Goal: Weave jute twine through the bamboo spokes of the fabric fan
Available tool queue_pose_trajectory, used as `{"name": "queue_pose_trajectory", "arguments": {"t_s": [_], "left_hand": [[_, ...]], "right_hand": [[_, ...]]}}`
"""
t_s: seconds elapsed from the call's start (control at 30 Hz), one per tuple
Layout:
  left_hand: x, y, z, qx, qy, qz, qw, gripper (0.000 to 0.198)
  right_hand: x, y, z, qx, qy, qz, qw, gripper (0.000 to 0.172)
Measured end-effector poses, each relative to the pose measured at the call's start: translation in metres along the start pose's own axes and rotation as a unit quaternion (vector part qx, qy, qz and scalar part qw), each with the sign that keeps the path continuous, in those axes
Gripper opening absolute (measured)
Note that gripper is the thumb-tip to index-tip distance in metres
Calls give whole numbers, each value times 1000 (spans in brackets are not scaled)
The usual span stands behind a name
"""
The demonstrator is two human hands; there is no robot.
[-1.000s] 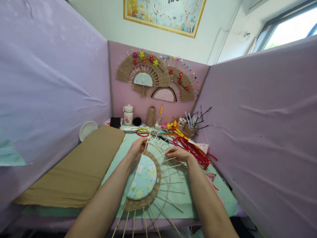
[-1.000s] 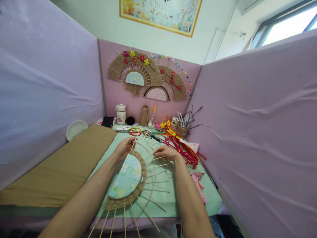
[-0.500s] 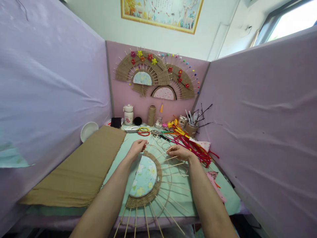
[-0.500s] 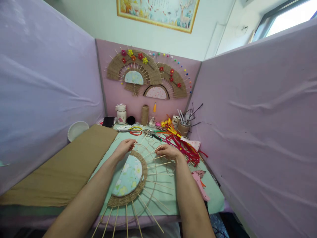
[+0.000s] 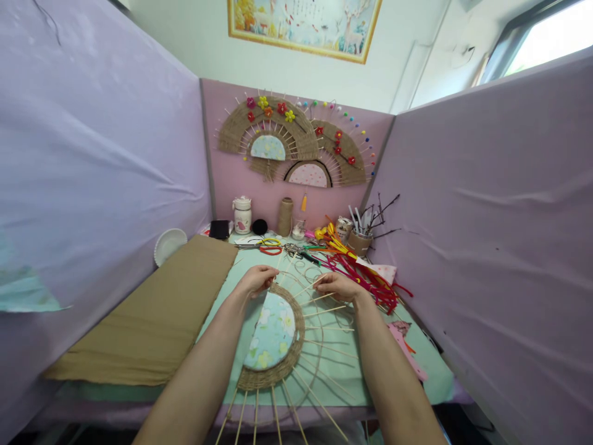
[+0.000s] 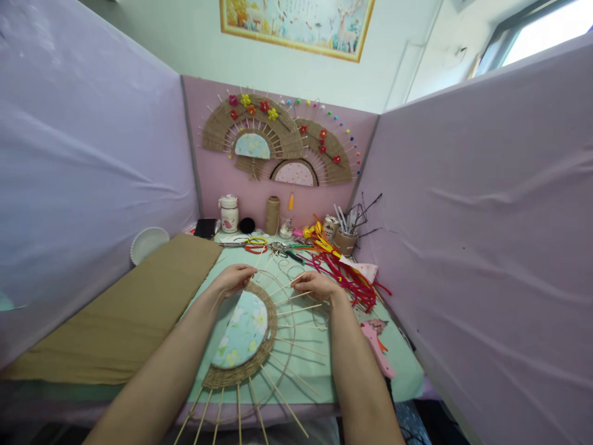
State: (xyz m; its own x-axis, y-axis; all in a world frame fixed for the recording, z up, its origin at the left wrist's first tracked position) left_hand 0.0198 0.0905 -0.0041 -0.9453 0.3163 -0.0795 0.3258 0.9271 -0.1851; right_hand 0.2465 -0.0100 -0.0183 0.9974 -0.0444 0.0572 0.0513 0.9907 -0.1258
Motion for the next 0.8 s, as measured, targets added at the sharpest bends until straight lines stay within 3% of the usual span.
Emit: {"name": "queue_pose_trajectory", "arguments": {"t_s": [0.23, 0.43, 0.8], "left_hand": [[-1, -8, -2, 22, 1, 0, 1000, 24], [-4, -12, 0, 78, -6, 35, 996, 26], [-15, -26, 6, 120, -87, 159, 976, 37]], "right_hand": [[0, 0, -2, -4, 0, -2, 1000, 34], [2, -1, -1, -7, -6, -8, 1000, 34], [-1, -4, 2, -18, -24, -2, 1000, 36]]}}
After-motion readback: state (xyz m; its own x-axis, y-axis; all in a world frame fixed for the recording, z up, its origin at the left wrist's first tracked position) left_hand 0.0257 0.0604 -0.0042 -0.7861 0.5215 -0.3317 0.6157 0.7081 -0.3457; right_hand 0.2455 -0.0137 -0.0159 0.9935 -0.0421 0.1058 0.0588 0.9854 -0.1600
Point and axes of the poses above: each hand's wrist, its own y-axis towards the middle knuckle, its own x-axis out of the back of the hand, z = x × y, the point moved 4 cm from there along y, towards the middle knuckle, and after that the axes turned 11 degrees about -z, right-handed, at the moved point
